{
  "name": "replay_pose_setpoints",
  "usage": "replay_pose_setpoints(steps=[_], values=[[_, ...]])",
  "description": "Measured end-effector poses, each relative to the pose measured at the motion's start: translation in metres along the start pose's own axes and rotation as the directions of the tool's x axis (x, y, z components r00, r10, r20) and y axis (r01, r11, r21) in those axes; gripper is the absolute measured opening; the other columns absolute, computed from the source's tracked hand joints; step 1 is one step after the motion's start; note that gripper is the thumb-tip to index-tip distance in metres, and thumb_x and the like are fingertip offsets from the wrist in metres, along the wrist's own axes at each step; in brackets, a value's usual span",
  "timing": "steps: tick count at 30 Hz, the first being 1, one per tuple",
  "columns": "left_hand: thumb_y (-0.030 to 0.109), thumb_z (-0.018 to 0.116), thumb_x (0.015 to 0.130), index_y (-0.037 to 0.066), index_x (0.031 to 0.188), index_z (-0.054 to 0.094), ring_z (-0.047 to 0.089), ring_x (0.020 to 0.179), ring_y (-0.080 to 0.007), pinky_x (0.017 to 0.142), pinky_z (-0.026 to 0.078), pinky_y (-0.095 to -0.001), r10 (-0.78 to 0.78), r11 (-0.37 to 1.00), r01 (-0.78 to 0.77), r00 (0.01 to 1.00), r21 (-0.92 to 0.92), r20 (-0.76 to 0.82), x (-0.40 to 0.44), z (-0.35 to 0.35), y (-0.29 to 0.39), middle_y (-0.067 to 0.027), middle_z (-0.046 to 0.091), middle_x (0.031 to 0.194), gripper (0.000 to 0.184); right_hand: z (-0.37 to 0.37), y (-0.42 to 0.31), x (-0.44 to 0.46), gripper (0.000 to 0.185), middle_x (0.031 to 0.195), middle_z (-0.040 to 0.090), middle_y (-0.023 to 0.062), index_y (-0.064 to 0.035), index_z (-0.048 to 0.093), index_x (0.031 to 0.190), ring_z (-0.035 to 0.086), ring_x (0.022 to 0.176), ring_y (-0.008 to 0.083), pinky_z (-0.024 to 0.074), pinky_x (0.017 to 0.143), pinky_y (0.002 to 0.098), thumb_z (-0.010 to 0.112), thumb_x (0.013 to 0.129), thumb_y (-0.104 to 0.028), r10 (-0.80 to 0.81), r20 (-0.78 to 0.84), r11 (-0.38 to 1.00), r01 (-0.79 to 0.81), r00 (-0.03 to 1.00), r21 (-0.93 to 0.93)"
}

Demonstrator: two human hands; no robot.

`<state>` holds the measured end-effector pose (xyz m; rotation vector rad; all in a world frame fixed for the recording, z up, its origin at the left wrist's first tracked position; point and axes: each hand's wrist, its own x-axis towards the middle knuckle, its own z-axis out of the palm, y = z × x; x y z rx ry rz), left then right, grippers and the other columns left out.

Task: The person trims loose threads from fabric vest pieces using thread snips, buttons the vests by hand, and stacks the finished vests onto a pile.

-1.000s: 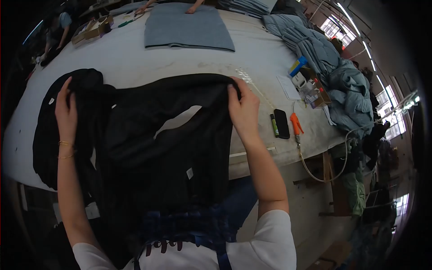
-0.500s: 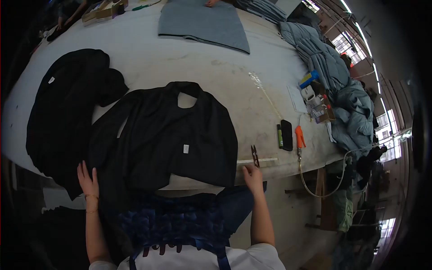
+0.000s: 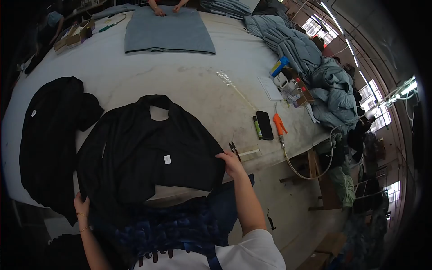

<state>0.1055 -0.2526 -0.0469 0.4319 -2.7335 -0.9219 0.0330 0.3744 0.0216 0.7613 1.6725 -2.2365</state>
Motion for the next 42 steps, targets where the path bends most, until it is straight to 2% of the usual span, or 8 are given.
replay_pose_setpoints(steps=[5,10,15,19,25,30,36,42], values=[[0.018,0.060,0.092,-0.002,0.106,0.060,0.054,0.082,-0.0060,0.075,0.041,-0.0193,-0.286,0.733,0.420,0.904,-0.536,0.317,-0.005,-0.029,-0.031,0.0042,0.062,0.089,0.024,-0.049,0.008,-0.015,0.033,0.099,0.065,0.0088,-0.0003,0.061,0.111,0.061,0.092,0.0181,0.0482,0.080,0.0279,0.068,0.082,-0.013,-0.002,-0.023,0.992,0.005,1.000,0.125],[0.035,0.056,0.094,-0.006,0.114,0.056,0.054,0.078,-0.0075,0.070,0.043,-0.0222,-0.021,0.984,-0.058,0.900,-0.168,-0.434,0.084,-0.065,0.053,-0.0036,0.061,0.086,0.045,-0.025,-0.073,-0.013,0.041,0.104,0.065,0.0109,0.0008,0.053,0.124,0.062,0.090,0.0167,0.0497,0.079,0.0285,0.063,0.085,-0.006,-0.287,-0.213,0.951,0.305,0.934,0.053],[0.019,0.048,0.096,0.000,0.106,0.053,0.058,0.050,-0.0298,0.046,0.040,-0.0372,0.182,0.982,-0.177,0.981,-0.071,0.073,0.017,-0.072,0.281,-0.0165,0.056,0.058,0.021,0.115,-0.122,-0.133,0.047,0.078,0.067,0.0115,0.0021,0.047,0.130,0.065,0.070,0.0229,0.0520,0.068,0.0300,0.059,0.088,-0.014,-0.163,0.536,0.484,0.541,0.828,-0.688],[0.036,0.049,0.094,0.004,0.120,0.051,0.064,0.072,-0.0395,0.068,0.052,-0.0477,0.245,0.938,-0.345,0.596,-0.031,0.765,-0.023,0.002,0.285,-0.0210,0.065,0.074,0.041,0.146,-0.050,-0.131,0.059,0.066,0.061,0.0175,0.0003,0.044,0.133,0.063,0.066,0.0327,0.0522,0.066,0.0375,0.065,0.084,-0.026,0.316,0.737,0.084,0.756,0.597,-0.649],[0.039,0.060,0.086,0.008,0.126,0.050,0.061,0.097,-0.0330,0.078,0.052,-0.0414,0.206,0.891,-0.382,0.820,0.243,0.534,0.010,0.051,0.223,-0.0153,0.057,0.117,0.051,0.126,-0.014,-0.038,0.068,0.089,0.065,0.0201,0.0022,0.039,0.135,0.064,0.086,0.0350,0.0522,0.075,0.0400,0.067,0.083,-0.032,-0.028,0.534,0.094,0.534,0.845,-0.840],[0.034,0.066,0.082,0.006,0.120,0.052,0.062,0.087,-0.0347,0.076,0.052,-0.0425,0.296,0.908,-0.349,0.926,0.233,0.233,0.016,0.069,0.192,-0.0140,0.057,0.113,0.049,0.137,0.008,0.012,0.059,0.121,0.054,0.0217,0.0014,0.050,0.126,0.057,0.106,0.0345,0.0463,0.088,0.0430,0.072,0.079,-0.026,-0.549,0.623,0.050,0.766,0.557,-0.641],[0.027,0.063,0.085,0.003,0.098,0.058,0.061,0.082,-0.0370,0.073,0.050,-0.0434,0.177,0.967,-0.231,0.909,0.103,0.377,0.027,0.063,0.178,-0.0160,0.063,0.092,0.028,0.156,0.018,0.011,0.025,0.085,0.062,0.0188,-0.0005,0.059,0.094,0.057,0.095,0.0342,0.0445,0.083,0.0459,0.068,0.077,-0.017,-0.155,0.734,-0.118,0.725,0.661,-0.678],[0.018,0.058,0.088,0.001,0.086,0.060,0.059,0.080,-0.0386,0.070,0.049,-0.0450,0.120,0.987,-0.121,0.993,0.107,0.016,0.068,0.059,0.156,-0.0188,0.062,0.083,0.017,0.092,-0.022,0.039,0.009,0.075,0.060,0.0154,-0.0026,0.057,0.084,0.058,0.076,0.0330,0.0450,0.068,0.0434,0.063,0.077,-0.005,-0.611,0.382,-0.136,0.384,0.693,-0.913]])
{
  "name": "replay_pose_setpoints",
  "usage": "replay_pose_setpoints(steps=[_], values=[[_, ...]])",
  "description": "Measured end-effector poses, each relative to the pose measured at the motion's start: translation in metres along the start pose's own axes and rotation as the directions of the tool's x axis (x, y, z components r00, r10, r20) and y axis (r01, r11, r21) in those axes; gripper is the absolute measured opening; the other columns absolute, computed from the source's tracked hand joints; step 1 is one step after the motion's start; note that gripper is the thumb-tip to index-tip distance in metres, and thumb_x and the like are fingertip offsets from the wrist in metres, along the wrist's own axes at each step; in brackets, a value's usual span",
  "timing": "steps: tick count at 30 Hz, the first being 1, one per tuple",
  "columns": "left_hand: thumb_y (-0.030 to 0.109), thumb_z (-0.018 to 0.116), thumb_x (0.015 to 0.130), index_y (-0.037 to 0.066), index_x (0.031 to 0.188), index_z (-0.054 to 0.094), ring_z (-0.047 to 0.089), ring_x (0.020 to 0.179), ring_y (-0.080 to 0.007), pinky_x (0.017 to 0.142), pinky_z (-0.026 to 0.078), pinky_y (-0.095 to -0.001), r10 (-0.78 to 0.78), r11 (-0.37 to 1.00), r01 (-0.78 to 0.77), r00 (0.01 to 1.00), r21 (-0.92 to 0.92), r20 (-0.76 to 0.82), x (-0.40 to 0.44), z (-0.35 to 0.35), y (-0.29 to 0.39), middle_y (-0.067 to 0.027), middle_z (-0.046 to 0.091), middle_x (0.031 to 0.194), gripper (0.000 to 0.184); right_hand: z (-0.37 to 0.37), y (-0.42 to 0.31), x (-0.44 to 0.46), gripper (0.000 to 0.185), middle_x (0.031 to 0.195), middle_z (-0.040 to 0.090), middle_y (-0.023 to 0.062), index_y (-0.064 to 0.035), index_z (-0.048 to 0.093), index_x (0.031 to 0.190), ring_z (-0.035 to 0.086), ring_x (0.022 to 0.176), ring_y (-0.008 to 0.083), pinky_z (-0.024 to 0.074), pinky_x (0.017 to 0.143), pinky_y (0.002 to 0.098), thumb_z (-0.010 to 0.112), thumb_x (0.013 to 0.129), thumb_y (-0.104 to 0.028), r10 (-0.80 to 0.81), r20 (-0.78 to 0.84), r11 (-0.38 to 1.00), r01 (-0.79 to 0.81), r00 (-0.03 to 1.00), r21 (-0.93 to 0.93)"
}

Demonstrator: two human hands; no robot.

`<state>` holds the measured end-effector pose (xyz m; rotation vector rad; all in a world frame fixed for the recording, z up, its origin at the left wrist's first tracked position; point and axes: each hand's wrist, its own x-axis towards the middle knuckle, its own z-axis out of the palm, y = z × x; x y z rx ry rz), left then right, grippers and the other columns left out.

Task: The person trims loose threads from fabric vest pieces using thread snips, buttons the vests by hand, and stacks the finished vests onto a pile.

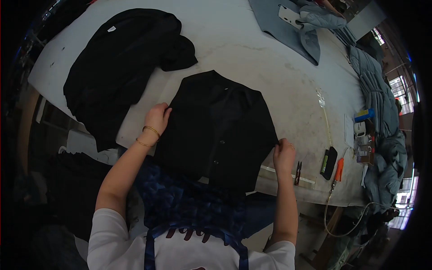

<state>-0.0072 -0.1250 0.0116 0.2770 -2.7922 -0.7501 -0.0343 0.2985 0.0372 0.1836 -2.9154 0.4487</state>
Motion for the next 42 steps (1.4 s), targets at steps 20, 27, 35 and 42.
replay_pose_setpoints(steps=[20,27,35,42], values=[[0.018,0.071,0.075,0.003,0.105,0.061,0.061,0.095,-0.0349,0.081,0.051,-0.0419,0.456,0.862,-0.475,0.581,-0.174,0.674,-0.011,0.063,0.092,-0.0175,0.058,0.109,0.035,0.107,-0.080,-0.034,0.019,0.087,0.059,0.0167,0.0048,0.059,0.100,0.059,0.081,0.0289,0.0487,0.071,0.0373,0.058,0.088,-0.011,-0.461,-0.203,0.834,0.500,0.864,0.235],[0.018,0.068,0.075,0.006,0.098,0.069,0.063,0.092,-0.0326,0.081,0.051,-0.0405,0.594,0.775,-0.459,0.765,-0.435,0.250,-0.022,0.079,0.082,-0.0163,0.067,0.091,0.025,0.131,-0.083,-0.012,0.019,0.087,0.059,0.0159,0.0043,0.059,0.099,0.059,0.081,0.0280,0.0487,0.070,0.0363,0.058,0.088,-0.011,-0.546,-0.165,0.770,0.569,0.822,0.289],[0.018,0.071,0.075,0.006,0.099,0.069,0.063,0.089,-0.0329,0.077,0.051,-0.0407,0.560,0.827,-0.426,0.682,-0.366,0.470,-0.025,0.073,0.082,-0.0162,0.068,0.090,0.027,0.139,-0.089,-0.008,0.018,0.086,0.059,0.0155,0.0040,0.059,0.098,0.059,0.079,0.0273,0.0484,0.068,0.0358,0.058,0.089,-0.011,-0.552,-0.113,0.754,0.553,0.826,0.354],[0.017,0.070,0.076,0.007,0.100,0.069,0.064,0.089,-0.0320,0.077,0.051,-0.0406,0.594,0.804,-0.468,0.662,-0.368,0.457,-0.030,0.075,0.086,-0.0154,0.068,0.090,0.026,0.142,-0.078,-0.004,0.018,0.085,0.059,0.0150,0.0038,0.059,0.098,0.059,0.078,0.0268,0.0481,0.067,0.0354,0.058,0.089,-0.012,-0.543,-0.050,0.762,0.516,0.839,0.391]])
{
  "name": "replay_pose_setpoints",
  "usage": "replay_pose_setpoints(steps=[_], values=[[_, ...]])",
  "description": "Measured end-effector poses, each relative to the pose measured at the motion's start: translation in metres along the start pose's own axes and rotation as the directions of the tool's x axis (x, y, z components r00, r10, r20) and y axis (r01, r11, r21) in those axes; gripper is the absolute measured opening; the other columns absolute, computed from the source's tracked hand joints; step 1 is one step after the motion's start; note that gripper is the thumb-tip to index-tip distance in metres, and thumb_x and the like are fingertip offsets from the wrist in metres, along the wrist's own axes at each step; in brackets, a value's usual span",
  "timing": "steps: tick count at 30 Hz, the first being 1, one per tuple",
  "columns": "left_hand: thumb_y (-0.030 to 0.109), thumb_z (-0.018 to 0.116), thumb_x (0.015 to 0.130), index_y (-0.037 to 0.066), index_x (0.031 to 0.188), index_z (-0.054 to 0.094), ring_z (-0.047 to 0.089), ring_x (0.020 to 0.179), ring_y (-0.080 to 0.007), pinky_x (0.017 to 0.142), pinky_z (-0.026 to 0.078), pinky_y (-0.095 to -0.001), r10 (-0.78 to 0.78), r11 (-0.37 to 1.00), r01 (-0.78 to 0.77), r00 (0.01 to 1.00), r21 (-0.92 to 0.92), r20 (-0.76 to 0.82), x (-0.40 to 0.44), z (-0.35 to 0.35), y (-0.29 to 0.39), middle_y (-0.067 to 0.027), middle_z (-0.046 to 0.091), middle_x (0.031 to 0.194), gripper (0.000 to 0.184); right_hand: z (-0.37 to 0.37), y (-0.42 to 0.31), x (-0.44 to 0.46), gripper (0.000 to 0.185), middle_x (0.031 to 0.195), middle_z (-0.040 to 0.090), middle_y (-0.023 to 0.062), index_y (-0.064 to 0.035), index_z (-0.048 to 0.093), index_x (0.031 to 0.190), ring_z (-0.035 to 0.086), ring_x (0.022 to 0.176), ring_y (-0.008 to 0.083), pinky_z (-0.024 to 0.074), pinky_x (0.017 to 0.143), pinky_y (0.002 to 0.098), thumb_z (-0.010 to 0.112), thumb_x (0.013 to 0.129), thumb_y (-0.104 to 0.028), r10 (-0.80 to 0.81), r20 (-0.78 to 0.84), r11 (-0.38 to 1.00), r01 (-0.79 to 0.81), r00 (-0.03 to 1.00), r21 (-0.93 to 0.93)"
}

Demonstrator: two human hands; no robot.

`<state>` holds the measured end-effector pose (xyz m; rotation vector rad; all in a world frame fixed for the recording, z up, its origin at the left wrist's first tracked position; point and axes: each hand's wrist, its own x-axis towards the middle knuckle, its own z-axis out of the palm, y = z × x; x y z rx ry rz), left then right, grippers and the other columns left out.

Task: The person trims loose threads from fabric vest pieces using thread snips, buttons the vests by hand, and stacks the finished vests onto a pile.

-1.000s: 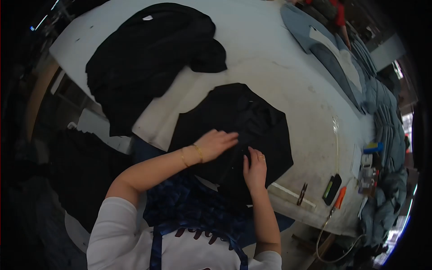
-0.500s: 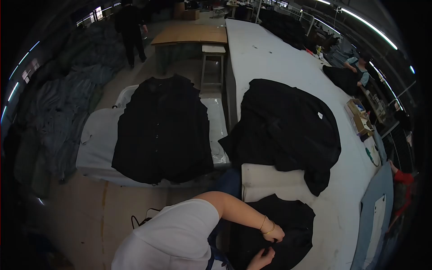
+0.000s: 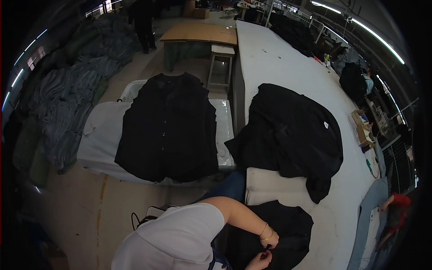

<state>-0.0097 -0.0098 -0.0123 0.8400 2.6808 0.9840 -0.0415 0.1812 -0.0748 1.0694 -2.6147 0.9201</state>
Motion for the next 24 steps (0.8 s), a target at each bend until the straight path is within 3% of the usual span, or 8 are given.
replay_pose_setpoints(steps=[10,13,16,18,19,21,22,24], values=[[0.017,0.068,0.076,0.007,0.095,0.070,0.064,0.089,-0.0314,0.075,0.052,-0.0410,0.048,0.997,-0.053,0.996,0.063,0.080,0.010,-0.002,0.003,-0.0142,0.068,0.090,0.021,-0.007,0.015,-0.009,0.018,0.084,0.059,0.0144,0.0035,0.059,0.097,0.059,0.076,0.0260,0.0476,0.065,0.0347,0.058,0.089,-0.012,0.077,0.061,0.996,-0.080,0.995,0.046],[0.016,0.069,0.076,0.008,0.098,0.070,0.064,0.091,-0.0309,0.076,0.052,-0.0401,-0.007,0.999,0.001,0.992,0.049,0.122,0.011,-0.003,0.001,-0.0146,0.068,0.092,0.024,-0.012,0.021,-0.012,0.018,0.083,0.059,0.0143,0.0034,0.059,0.097,0.059,0.076,0.0257,0.0475,0.065,0.0346,0.058,0.089,-0.012,0.107,0.073,0.992,-0.111,0.992,0.056],[0.015,0.071,0.074,0.006,0.093,0.068,0.062,0.090,-0.0308,0.076,0.051,-0.0401,-0.066,0.994,0.076,0.990,-0.080,0.123,0.006,0.001,-0.001,-0.0143,0.065,0.093,0.022,-0.012,0.024,-0.016,0.017,0.083,0.059,0.0141,0.0033,0.059,0.097,0.059,0.075,0.0255,0.0474,0.064,0.0344,0.058,0.089,-0.012,0.134,0.089,0.987,-0.141,0.987,0.074],[0.014,0.071,0.072,0.003,0.086,0.066,0.059,0.087,-0.0310,0.076,0.049,-0.0404,0.116,0.985,-0.151,0.943,-0.089,-0.310,-0.008,0.005,0.006,-0.0132,0.060,0.091,0.019,-0.013,0.027,-0.017,0.017,0.083,0.059,0.0140,0.0032,0.059,0.096,0.059,0.075,0.0253,0.0473,0.064,0.0342,0.058,0.089,-0.013,0.148,0.102,0.984,-0.156,0.984,0.083],[0.014,0.071,0.072,0.003,0.086,0.066,0.059,0.087,-0.0310,0.076,0.049,-0.0404,0.117,0.985,-0.151,0.943,-0.088,-0.312,-0.012,0.008,0.008,-0.0132,0.060,0.091,0.019,-0.014,0.028,-0.016,0.017,0.083,0.059,0.0139,0.0032,0.059,0.096,0.059,0.075,0.0253,0.0473,0.064,0.0342,0.058,0.089,-0.013,0.153,0.109,0.983,-0.163,0.982,0.088],[0.013,0.070,0.072,0.002,0.080,0.063,0.057,0.084,-0.0312,0.075,0.048,-0.0404,0.214,0.968,-0.249,0.854,-0.013,-0.475,-0.017,0.012,0.011,-0.0125,0.054,0.090,0.016,-0.014,0.031,-0.015,0.017,0.082,0.059,0.0138,0.0031,0.059,0.096,0.059,0.074,0.0251,0.0472,0.063,0.0341,0.058,0.089,-0.013,0.165,0.120,0.979,-0.177,0.979,0.101],[0.013,0.070,0.072,0.002,0.080,0.063,0.057,0.084,-0.0312,0.075,0.048,-0.0404,0.213,0.969,-0.248,0.854,-0.011,-0.474,-0.015,0.018,0.006,-0.0125,0.054,0.090,0.016,-0.013,0.031,-0.015,0.017,0.082,0.059,0.0137,0.0031,0.059,0.096,0.059,0.074,0.0250,0.0471,0.063,0.0340,0.058,0.089,-0.013,0.171,0.126,0.977,-0.185,0.977,0.108],[0.013,0.069,0.071,0.004,0.078,0.067,0.060,0.080,-0.0322,0.071,0.050,-0.0391,0.111,0.987,-0.141,0.946,-0.076,-0.305,-0.013,0.031,0.000,-0.0144,0.061,0.084,0.012,-0.012,0.032,-0.016,0.017,0.082,0.059,0.0136,0.0030,0.059,0.096,0.059,0.074,0.0249,0.0470,0.063,0.0339,0.058,0.089,-0.013,0.184,0.143,0.972,-0.201,0.973,0.122]])
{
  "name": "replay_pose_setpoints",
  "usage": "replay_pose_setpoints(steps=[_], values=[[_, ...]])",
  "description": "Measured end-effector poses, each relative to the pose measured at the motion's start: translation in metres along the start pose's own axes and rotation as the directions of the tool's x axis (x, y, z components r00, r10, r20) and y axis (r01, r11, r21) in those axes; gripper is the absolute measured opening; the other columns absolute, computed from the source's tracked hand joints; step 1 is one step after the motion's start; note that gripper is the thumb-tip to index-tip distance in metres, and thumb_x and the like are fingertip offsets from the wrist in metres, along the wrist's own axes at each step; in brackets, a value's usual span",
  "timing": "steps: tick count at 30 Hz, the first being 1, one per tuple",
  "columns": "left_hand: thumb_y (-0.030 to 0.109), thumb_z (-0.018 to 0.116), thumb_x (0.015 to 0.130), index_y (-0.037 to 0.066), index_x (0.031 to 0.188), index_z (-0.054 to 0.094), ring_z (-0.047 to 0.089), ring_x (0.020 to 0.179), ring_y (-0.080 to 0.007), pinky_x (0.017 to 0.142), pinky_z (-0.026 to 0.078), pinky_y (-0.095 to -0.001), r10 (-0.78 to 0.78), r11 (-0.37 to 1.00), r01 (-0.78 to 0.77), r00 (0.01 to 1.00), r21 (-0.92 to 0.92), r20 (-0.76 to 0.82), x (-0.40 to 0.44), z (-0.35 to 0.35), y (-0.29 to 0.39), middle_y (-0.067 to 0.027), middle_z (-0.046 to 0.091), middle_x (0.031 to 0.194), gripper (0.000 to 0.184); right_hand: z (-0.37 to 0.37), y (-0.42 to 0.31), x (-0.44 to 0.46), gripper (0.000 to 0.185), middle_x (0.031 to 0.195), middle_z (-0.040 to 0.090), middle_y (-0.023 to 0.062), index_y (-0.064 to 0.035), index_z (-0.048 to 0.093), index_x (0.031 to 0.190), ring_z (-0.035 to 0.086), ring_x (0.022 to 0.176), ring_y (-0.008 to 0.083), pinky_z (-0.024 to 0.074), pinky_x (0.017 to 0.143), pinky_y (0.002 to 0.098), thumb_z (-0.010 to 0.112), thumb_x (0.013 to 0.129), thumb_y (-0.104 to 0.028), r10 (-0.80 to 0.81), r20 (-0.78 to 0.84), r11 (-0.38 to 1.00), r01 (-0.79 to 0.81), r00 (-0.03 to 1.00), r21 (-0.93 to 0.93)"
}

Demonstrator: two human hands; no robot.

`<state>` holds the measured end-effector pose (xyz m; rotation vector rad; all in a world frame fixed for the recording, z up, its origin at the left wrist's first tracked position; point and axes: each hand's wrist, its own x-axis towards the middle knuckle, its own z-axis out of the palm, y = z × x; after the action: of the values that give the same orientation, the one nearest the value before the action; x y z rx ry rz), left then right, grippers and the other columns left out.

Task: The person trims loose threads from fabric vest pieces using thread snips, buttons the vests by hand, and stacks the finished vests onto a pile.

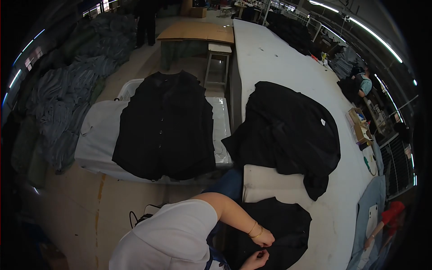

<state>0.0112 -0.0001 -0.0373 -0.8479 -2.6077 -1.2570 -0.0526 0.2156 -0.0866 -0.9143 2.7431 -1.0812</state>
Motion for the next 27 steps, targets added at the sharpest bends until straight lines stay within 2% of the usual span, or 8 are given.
replay_pose_setpoints(steps=[4,7,9,10,12,15,19,27], values=[[0.014,0.067,0.072,0.002,0.077,0.068,0.062,0.077,-0.0331,0.068,0.050,-0.0403,-0.140,0.987,0.143,0.989,-0.070,0.049,-0.001,-0.003,0.002,-0.0152,0.064,0.080,0.012,0.000,0.004,0.000,0.017,0.081,0.059,0.0134,0.0029,0.059,0.096,0.059,0.073,0.0246,0.0469,0.062,0.0336,0.058,0.089,-0.013,0.030,0.027,0.999,-0.031,0.999,0.026],[0.015,0.066,0.073,0.002,0.078,0.070,0.063,0.074,-0.0333,0.067,0.050,-0.0411,-0.094,0.995,0.094,0.995,-0.022,0.019,-0.002,-0.005,0.007,-0.0154,0.066,0.077,0.014,0.000,0.007,0.000,0.017,0.081,0.059,0.0132,0.0028,0.059,0.095,0.058,0.073,0.0243,0.0467,0.062,0.0334,0.058,0.089,-0.013,0.051,0.054,0.998,-0.053,0.997,0.044],[0.012,0.062,0.075,0.001,0.076,0.065,0.061,0.080,-0.0303,0.067,0.050,-0.0381,-0.029,0.980,0.005,0.993,0.197,0.117,-0.003,-0.009,0.014,-0.0139,0.061,0.082,0.012,0.002,0.008,0.001,0.017,0.081,0.059,0.0131,0.0027,0.059,0.095,0.058,0.072,0.0242,0.0466,0.061,0.0333,0.058,0.089,-0.013,0.063,0.072,0.996,-0.067,0.995,0.059],[0.012,0.062,0.075,0.001,0.076,0.065,0.061,0.080,-0.0303,0.067,0.050,-0.0381,-0.031,0.980,0.008,0.993,0.197,0.117,-0.006,-0.007,0.016,-0.0139,0.061,0.082,0.012,0.002,0.009,0.001,0.017,0.080,0.059,0.0130,0.0027,0.059,0.095,0.058,0.072,0.0241,0.0466,0.061,0.0333,0.058,0.089,-0.013,0.069,0.081,0.995,-0.074,0.994,0.065],[0.011,0.060,0.074,0.001,0.080,0.062,0.060,0.082,-0.0291,0.066,0.051,-0.0368,0.071,0.949,-0.069,0.997,0.308,0.005,-0.012,-0.001,0.020,-0.0134,0.058,0.086,0.012,0.003,0.011,0.001,0.017,0.080,0.058,0.0129,0.0026,0.059,0.095,0.058,0.072,0.0239,0.0465,0.061,0.0331,0.058,0.089,-0.013,0.083,0.098,0.993,-0.091,0.992,0.078],[0.011,0.059,0.075,0.001,0.083,0.059,0.058,0.082,-0.0281,0.065,0.051,-0.0352,0.053,0.963,-0.015,0.989,0.270,-0.135,-0.025,0.013,0.021,-0.0125,0.054,0.089,0.013,0.005,0.012,0.003,0.017,0.080,0.058,0.0127,0.0025,0.059,0.095,0.058,0.071,0.0237,0.0464,0.060,0.0330,0.058,0.090,-0.014,0.100,0.125,0.989,-0.113,0.987,0.099],[0.010,0.058,0.076,0.000,0.084,0.057,0.057,0.082,-0.0276,0.064,0.051,-0.0340,0.028,0.963,0.026,0.980,0.267,-0.197,-0.030,0.016,0.025,-0.0122,0.052,0.089,0.013,0.008,0.011,0.010,0.017,0.079,0.058,0.0125,0.0024,0.059,0.094,0.058,0.070,0.0234,0.0462,0.060,0.0327,0.058,0.090,-0.014,0.108,0.164,0.984,-0.129,0.981,0.123],[0.011,0.057,0.076,0.002,0.080,0.054,0.052,0.079,-0.0265,0.066,0.046,-0.0352,0.178,0.942,-0.084,0.946,0.324,-0.272,-0.036,0.022,0.022,-0.0107,0.051,0.087,0.011,0.004,0.013,0.010,0.017,0.078,0.058,0.0120,0.0021,0.059,0.094,0.058,0.069,0.0227,0.0459,0.058,0.0322,0.058,0.090,-0.014,0.151,0.220,0.970,-0.187,0.964,0.157]])
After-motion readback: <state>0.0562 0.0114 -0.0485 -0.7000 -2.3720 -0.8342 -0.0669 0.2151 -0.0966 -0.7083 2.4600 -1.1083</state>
